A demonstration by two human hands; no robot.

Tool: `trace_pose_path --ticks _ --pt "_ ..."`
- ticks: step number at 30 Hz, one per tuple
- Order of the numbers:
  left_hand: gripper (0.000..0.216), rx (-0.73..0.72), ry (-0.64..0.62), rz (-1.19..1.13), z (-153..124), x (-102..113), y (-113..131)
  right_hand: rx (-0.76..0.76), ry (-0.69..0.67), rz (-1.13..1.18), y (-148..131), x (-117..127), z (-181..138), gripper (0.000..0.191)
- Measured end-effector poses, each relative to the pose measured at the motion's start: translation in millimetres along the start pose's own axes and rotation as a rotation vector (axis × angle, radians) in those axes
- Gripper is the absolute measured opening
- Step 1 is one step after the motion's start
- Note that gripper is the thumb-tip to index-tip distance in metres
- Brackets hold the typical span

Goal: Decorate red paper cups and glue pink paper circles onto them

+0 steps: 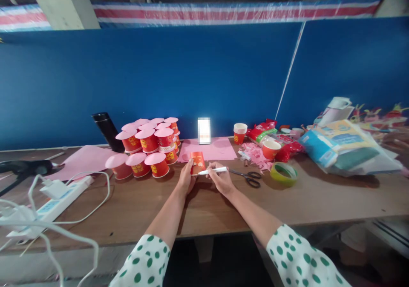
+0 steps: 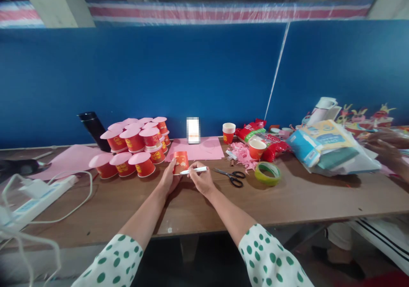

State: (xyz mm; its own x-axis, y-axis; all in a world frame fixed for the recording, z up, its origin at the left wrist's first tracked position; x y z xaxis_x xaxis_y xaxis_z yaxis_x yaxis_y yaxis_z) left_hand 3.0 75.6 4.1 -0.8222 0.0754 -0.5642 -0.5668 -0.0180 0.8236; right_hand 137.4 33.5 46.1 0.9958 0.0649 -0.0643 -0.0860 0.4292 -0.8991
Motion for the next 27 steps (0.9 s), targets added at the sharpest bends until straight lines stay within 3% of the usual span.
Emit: trace_pose_path --ticks 4,19,27 --pt "0.030 -0.001 0.002 0.000 0.4 0.1 -0.3 0.015 0.046 -0.001 -0.5 3.8 0.6 0.019" --pt "0.032 0.001 0.017 0.005 -2.3 -2.0 1.7 0.003 0.024 -0.009 0.6 2.4 0.2 0.019" --pt "0.031 0.007 0.026 -0.020 -1.6 -1.5 1.7 0.041 0.111 0.012 -4.3 10.0 1.4 0.019"
Point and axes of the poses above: each hand's wrist, its own z-axis towards the middle knuckle, its own x-axis out of the back of the hand, y = z × x, the point moved 8 cm from there along z, towards the middle knuckle, and after that the axes turned 4 degrees about z, right-handed, at the moved point
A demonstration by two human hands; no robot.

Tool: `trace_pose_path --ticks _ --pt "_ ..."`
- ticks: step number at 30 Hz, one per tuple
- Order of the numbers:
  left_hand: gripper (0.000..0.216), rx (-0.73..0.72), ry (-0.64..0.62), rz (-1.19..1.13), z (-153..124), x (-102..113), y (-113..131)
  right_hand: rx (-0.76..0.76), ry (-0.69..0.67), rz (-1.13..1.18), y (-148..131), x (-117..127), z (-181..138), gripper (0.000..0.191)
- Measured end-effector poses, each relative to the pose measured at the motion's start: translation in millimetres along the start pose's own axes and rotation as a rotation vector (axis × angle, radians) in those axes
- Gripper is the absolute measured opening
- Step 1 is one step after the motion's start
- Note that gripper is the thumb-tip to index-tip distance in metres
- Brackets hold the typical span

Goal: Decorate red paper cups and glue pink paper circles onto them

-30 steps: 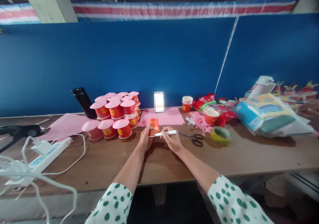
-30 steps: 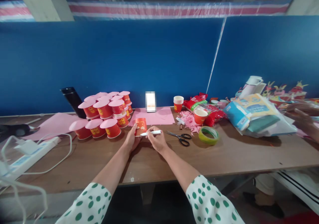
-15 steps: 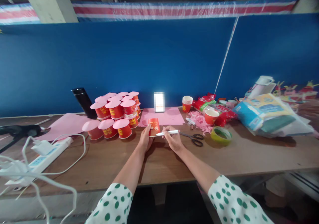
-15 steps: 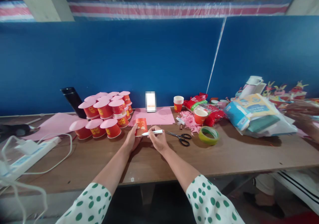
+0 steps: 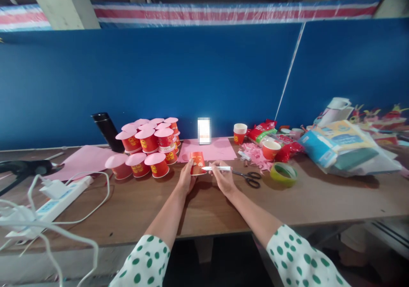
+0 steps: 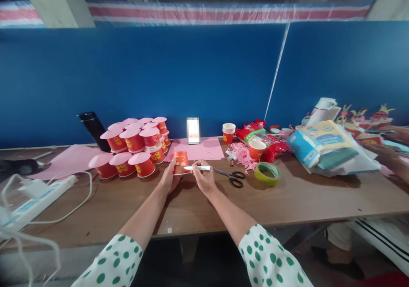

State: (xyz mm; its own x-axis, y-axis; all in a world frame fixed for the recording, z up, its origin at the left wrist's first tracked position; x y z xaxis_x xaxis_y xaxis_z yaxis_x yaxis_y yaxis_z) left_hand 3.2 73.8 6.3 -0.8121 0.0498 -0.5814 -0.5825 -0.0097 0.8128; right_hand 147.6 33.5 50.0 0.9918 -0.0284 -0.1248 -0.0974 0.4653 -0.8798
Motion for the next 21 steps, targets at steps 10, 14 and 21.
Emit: trace_pose_path --ticks 10,14,21 --pt "0.031 0.004 -0.003 -0.002 1.4 1.5 -1.9 -0.012 0.007 0.001 3.7 0.4 0.9 0.021" --pt "0.031 0.003 -0.004 0.003 0.6 0.2 -0.8 -0.013 -0.029 0.006 3.7 -2.9 0.3 0.020" --pt "0.030 -0.005 0.016 0.003 -0.1 1.7 0.1 -0.015 -0.069 0.011 2.8 -6.3 -2.0 0.020"
Point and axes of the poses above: each hand's wrist, its own z-axis towards the middle knuckle, its own x-axis out of the back of the hand, y = z × x, the point moved 8 cm from there along z, towards the middle knuckle, and after that the axes turned 4 degrees about z, right-handed, at the moved point
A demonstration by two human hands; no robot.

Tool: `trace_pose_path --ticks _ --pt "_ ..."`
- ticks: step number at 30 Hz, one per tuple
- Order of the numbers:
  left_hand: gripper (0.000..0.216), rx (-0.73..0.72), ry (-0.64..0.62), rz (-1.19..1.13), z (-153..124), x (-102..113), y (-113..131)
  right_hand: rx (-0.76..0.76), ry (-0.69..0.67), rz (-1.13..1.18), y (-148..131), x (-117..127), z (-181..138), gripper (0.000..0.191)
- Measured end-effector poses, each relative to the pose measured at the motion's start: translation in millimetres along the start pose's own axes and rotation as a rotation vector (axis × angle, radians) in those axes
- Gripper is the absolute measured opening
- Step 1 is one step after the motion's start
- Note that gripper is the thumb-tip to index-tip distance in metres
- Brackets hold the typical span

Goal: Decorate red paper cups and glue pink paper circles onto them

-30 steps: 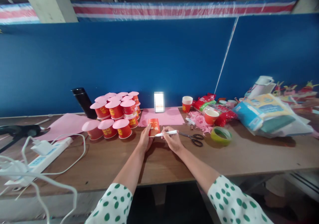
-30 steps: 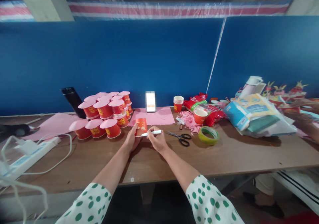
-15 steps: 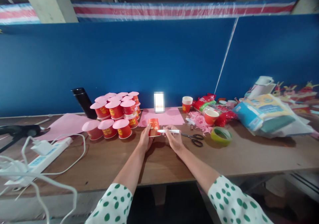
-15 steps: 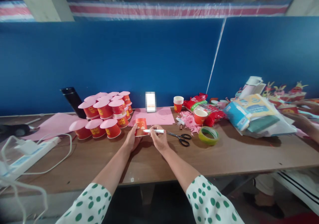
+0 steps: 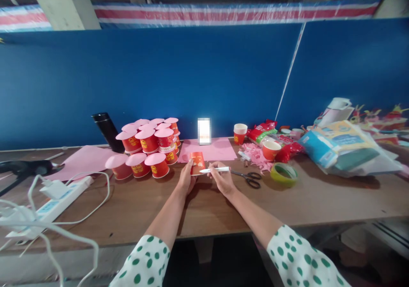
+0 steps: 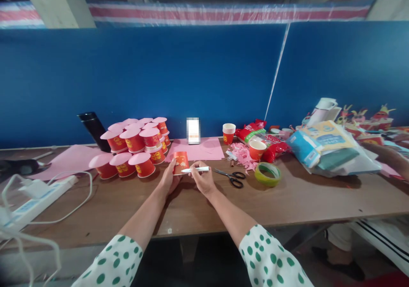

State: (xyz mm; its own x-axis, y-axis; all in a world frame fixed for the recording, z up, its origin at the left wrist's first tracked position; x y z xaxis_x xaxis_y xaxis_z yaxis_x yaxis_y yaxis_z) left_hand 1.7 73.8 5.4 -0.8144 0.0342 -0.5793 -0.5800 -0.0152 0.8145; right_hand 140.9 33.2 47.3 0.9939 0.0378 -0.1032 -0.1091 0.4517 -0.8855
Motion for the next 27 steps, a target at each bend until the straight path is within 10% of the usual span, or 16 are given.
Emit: trace_pose_path --ticks 27 --pt "0.030 0.009 0.007 -0.034 2.5 1.8 -1.8 -0.017 0.086 0.004 0.5 7.8 2.9 0.016"
Point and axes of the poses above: each hand's wrist, its own z-axis towards the middle knuckle, its own x-axis out of the back of the hand, y = z × x, the point moved 8 cm from there along z, towards the middle knuckle, and after that the axes turned 4 degrees about z, right-handed, at the moved point
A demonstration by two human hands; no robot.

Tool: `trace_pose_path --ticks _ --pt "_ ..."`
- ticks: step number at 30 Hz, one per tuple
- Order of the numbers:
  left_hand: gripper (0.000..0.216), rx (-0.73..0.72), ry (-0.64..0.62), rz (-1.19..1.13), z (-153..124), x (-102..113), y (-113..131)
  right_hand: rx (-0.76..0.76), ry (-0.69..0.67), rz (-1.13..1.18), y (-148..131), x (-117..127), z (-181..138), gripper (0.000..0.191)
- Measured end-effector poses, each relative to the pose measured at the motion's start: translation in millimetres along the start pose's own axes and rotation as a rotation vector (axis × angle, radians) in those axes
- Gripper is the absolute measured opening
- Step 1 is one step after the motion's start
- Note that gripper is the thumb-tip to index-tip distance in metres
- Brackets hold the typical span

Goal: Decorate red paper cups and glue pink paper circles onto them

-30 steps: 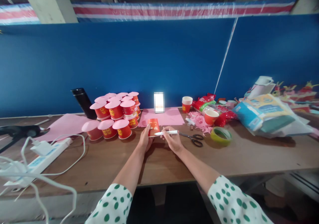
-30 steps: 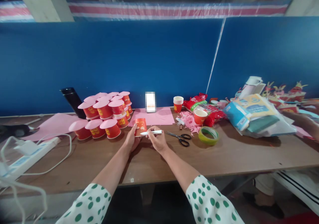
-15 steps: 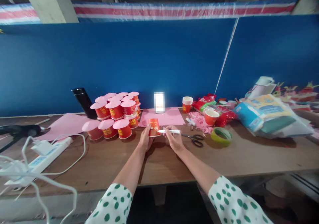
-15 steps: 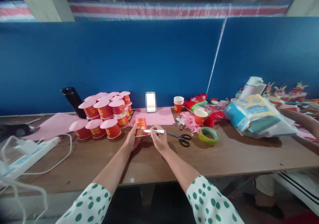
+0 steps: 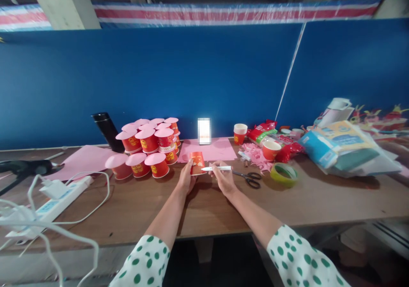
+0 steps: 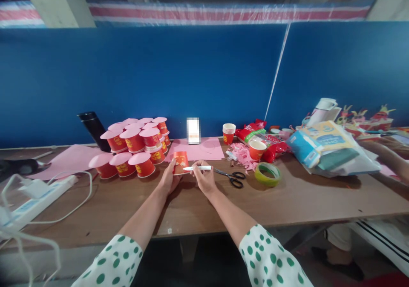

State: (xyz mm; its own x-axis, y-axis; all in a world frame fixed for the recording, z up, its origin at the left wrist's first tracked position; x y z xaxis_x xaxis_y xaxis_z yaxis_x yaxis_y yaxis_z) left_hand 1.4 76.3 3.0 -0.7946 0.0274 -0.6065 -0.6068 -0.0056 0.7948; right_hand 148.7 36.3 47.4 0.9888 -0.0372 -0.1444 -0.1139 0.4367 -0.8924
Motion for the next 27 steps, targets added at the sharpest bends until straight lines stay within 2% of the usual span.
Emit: trace_pose_path --ticks 8,27 --pt "0.028 0.000 0.012 -0.012 1.3 3.3 -1.3 -0.005 0.086 -0.022 -0.1 6.2 1.8 0.016" --pt "0.027 0.004 -0.011 -0.024 -1.1 -2.6 1.4 0.027 0.000 -0.014 2.1 0.3 -0.9 0.017"
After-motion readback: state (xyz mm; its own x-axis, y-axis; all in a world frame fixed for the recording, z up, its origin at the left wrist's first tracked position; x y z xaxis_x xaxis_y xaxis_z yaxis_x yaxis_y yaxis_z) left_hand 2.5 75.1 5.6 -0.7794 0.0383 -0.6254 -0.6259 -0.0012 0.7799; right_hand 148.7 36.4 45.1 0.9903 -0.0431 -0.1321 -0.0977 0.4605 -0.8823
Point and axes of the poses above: each hand's wrist, its own z-axis towards the middle knuckle, its own x-axis out of the back of the hand, y = z × x, the point moved 8 cm from there along z, towards the middle knuckle, and after that the axes turned 4 degrees about z, right-handed, at the moved point
